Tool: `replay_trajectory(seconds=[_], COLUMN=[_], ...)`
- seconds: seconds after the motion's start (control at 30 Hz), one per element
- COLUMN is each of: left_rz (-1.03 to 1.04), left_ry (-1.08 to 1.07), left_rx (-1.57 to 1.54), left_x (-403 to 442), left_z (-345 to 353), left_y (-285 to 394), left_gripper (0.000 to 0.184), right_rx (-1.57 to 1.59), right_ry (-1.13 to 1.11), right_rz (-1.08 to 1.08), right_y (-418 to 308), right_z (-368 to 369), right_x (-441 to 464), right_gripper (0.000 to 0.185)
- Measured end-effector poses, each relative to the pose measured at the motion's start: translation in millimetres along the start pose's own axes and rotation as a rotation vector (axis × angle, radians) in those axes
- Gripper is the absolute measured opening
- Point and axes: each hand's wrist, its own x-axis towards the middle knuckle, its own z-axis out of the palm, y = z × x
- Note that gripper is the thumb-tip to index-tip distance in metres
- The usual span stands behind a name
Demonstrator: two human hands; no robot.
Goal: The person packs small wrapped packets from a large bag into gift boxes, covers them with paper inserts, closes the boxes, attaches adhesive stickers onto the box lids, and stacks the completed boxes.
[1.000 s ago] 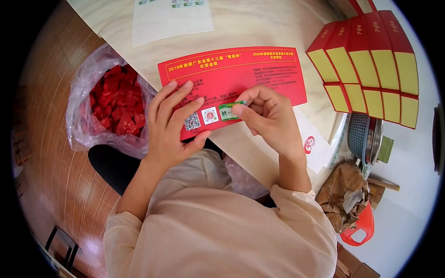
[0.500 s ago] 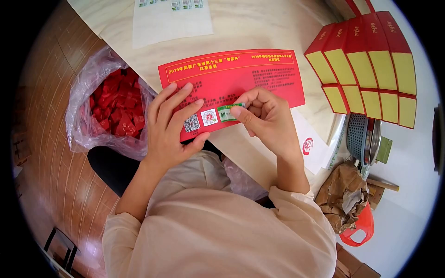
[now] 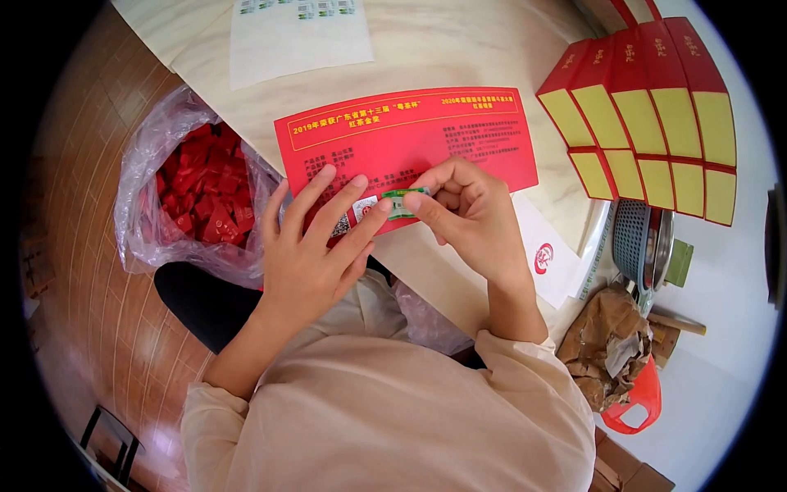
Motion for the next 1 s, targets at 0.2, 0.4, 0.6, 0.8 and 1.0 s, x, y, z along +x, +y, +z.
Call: replay_trajectory(seconds=[0.2, 0.4, 0.6, 0.8, 1.0], left_rz=[-0.001, 0.027, 0.097, 0.249, 0.3], left_ry=[0.007, -0.109, -0.278, -0.255, -0.934], left_rx=[0.136, 0.212, 0.289, 0.387, -0.805], left_x=[4.8, 3.1, 24.8, 46.9, 54.6], left_z=[-3.8, -3.0, 11.7, 39.9, -2.5], left_y=[9.4, 19.0, 42.3, 63.7, 63.5], left_gripper=[0.052, 0.066, 0.082, 0.08, 0.058], right_rx=[-0.232, -0.434, -0.536, -0.59, -0.504], right_ry=[0.112, 0.589, 0.589, 0.637, 0.672], right_rz=[-0.057, -0.2, -0.228, -0.241, -0.31], right_y=[-1.9, -7.2, 14.5, 14.5, 17.1], right_z=[0.6, -36.2, -44.1, -43.6, -44.7], right_x=[-4.9, 3.4, 21.4, 24.1, 19.7], right_gripper=[0.016, 0.021, 0.019, 0.017, 0.023])
